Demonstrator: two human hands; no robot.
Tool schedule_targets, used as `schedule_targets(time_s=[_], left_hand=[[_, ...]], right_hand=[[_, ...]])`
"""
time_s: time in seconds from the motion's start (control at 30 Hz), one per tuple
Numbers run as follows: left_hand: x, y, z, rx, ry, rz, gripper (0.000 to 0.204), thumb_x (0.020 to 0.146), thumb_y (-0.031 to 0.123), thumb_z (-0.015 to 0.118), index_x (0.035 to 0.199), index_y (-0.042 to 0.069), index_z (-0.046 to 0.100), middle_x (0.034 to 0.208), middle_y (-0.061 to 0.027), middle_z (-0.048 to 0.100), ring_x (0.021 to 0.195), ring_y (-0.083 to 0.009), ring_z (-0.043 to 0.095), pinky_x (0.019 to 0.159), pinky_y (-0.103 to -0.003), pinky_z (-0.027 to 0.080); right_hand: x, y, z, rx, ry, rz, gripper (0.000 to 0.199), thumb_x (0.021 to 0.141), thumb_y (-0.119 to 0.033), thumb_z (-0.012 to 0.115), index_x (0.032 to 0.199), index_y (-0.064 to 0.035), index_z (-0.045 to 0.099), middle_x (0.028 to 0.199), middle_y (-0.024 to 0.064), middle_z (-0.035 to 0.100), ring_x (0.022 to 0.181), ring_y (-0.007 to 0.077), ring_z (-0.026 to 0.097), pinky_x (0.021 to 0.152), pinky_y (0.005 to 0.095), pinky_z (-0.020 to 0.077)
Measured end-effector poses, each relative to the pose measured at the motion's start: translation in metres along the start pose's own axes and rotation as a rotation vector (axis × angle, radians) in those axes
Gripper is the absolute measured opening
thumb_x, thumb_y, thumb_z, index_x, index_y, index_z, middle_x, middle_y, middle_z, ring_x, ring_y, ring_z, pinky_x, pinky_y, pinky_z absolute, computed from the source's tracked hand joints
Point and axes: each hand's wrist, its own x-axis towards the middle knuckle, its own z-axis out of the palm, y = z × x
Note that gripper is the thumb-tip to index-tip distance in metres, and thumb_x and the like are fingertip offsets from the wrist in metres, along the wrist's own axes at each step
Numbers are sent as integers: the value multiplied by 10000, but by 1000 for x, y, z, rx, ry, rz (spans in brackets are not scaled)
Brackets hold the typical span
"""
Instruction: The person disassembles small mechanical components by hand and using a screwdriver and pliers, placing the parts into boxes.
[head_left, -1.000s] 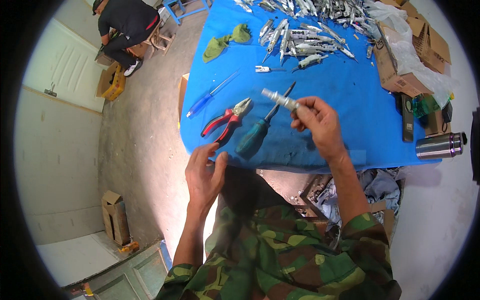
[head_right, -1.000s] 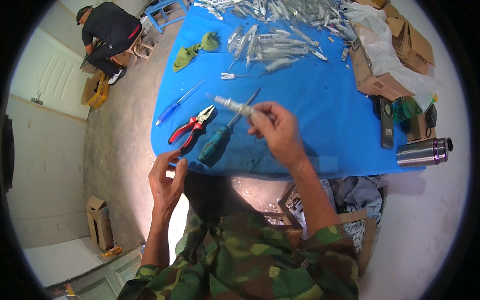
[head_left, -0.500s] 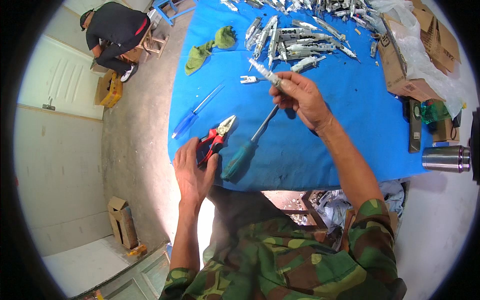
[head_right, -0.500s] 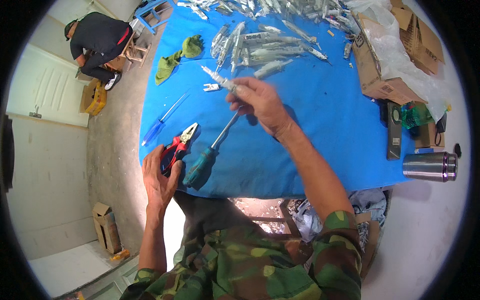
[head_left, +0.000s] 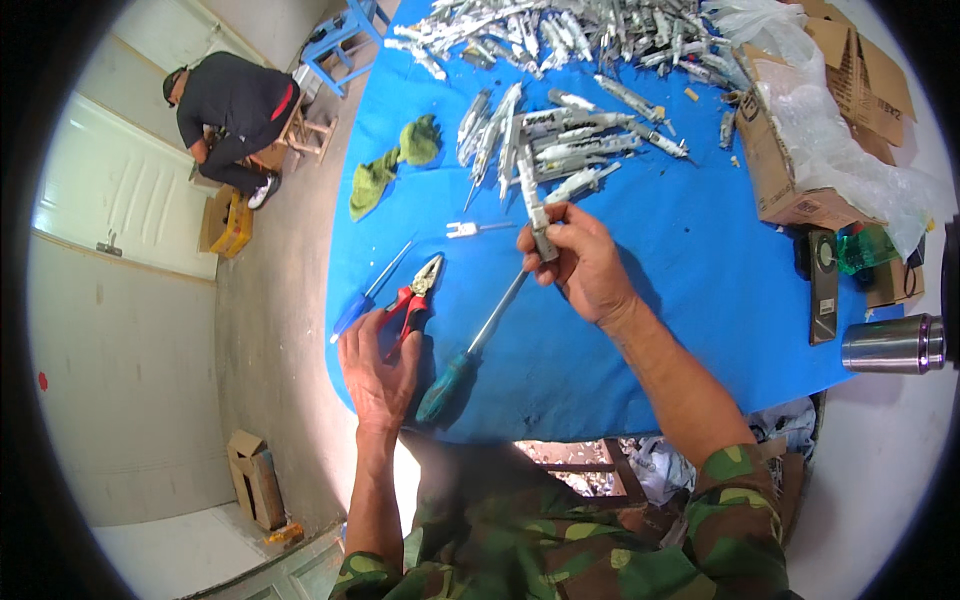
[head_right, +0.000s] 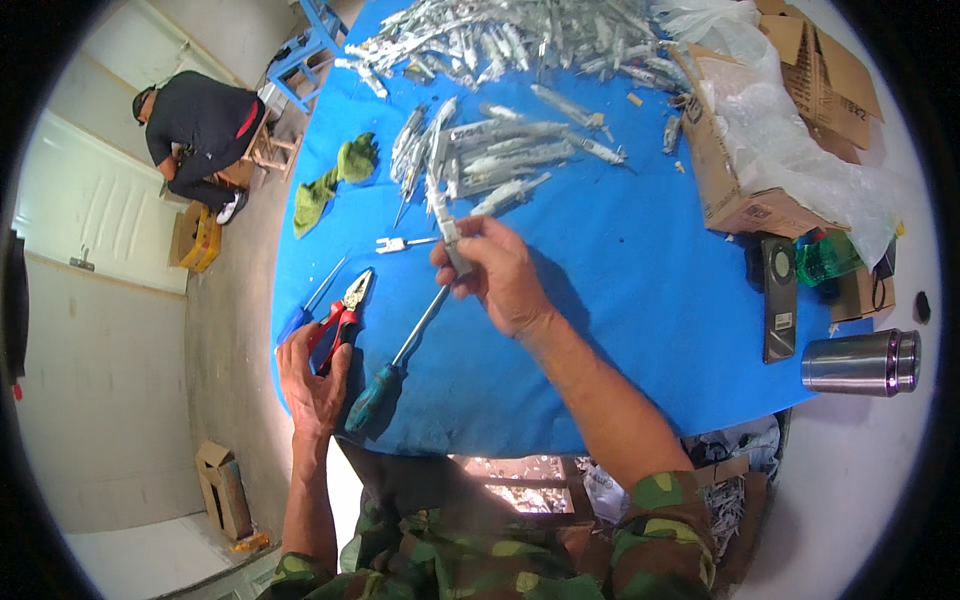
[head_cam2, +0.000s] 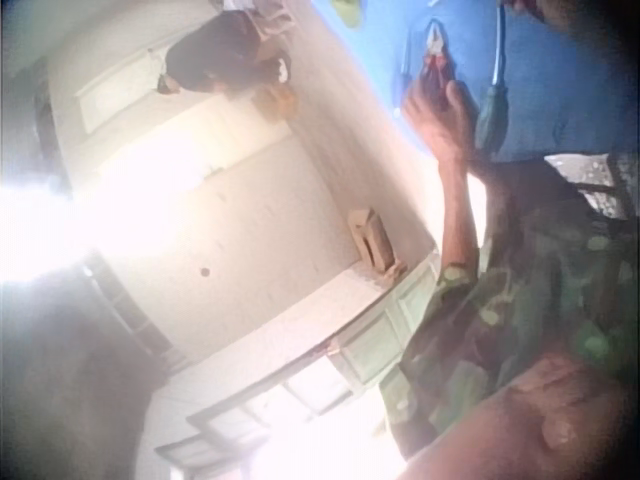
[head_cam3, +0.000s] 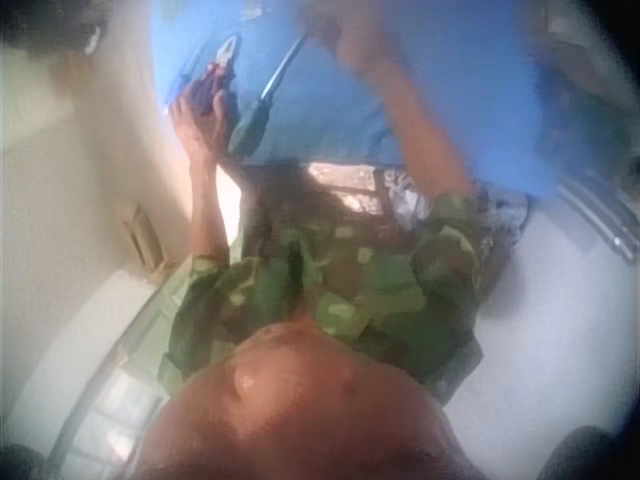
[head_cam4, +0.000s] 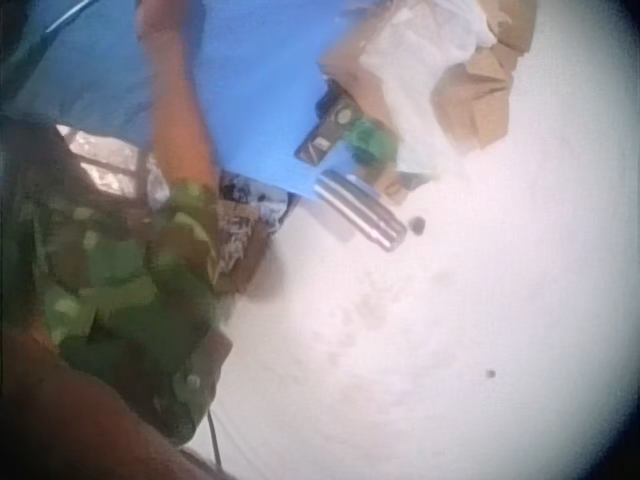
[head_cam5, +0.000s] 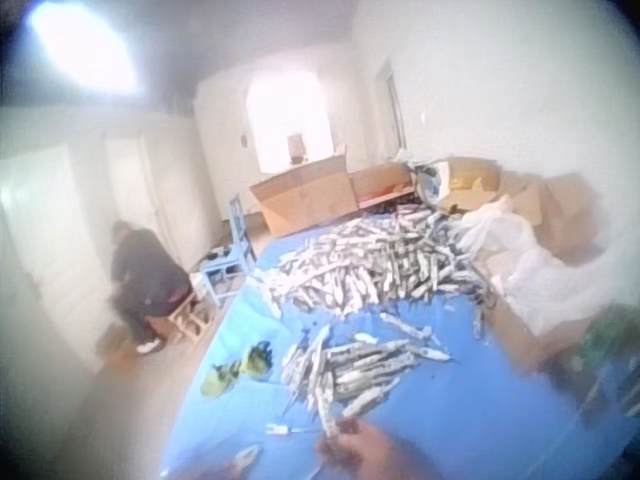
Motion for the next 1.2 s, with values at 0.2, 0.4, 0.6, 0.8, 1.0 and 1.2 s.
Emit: schedule_targets(time_s=[0.2, 0.4, 0.6, 0.8, 1.0, 1.2], left_hand=[[1, 33, -20, -98, 35, 58, 449, 831, 140, 842, 1222, 0, 672, 1265, -212, 664, 1150, -395, 618, 1008, -461, 490], [-35, 63, -15, -131, -159, 98, 444, 827, 181, 852, 1199, 8, 684, 1153, -179, 687, 1031, -367, 663, 903, -453, 550], [-36, 50, -6, -140, -135, 49, 360, 849, 135, 824, 1158, 0, 697, 1077, -184, 687, 970, -362, 679, 843, -442, 565], [-23, 25, -12, -173, -13, -14, 311, 843, 38, 800, 1123, -25, 681, 999, -201, 680, 892, -351, 685, 807, -415, 548], [-38, 26, -15, -187, -41, -15, 338, 838, 64, 822, 1134, -33, 691, 1030, -219, 697, 915, -384, 693, 815, -438, 561], [-25, 33, -8, -141, -17, -45, 331, 844, 74, 832, 1140, -17, 714, 1051, -209, 708, 921, -378, 700, 804, -433, 571]], right_hand=[[-3, -8, 3, -54, 50, -36, 282, 1010, -164, 496, 1231, -29, 607, 1005, 96, 707, 804, 153, 668, 647, 273, 525], [-1, -6, 0, -46, 144, -122, 302, 964, -181, 531, 1191, -16, 640, 968, 84, 717, 773, 132, 674, 623, 266, 518], [-2, -7, 2, -186, 215, -209, 274, 980, -149, 511, 1188, -21, 636, 965, 69, 704, 759, 108, 648, 612, 255, 510], [2, -5, 3, -352, 257, -265, 291, 979, -141, 524, 1209, 14, 613, 953, 81, 706, 758, 112, 643, 644, 271, 515], [4, 0, 10, -424, 283, -316, 285, 985, -121, 507, 1197, 46, 598, 930, 97, 700, 734, 129, 638, 667, 299, 531], [9, 4, 4, -448, 305, -343, 290, 994, -152, 496, 1184, 45, 594, 924, 105, 703, 722, 135, 638, 661, 307, 531]])
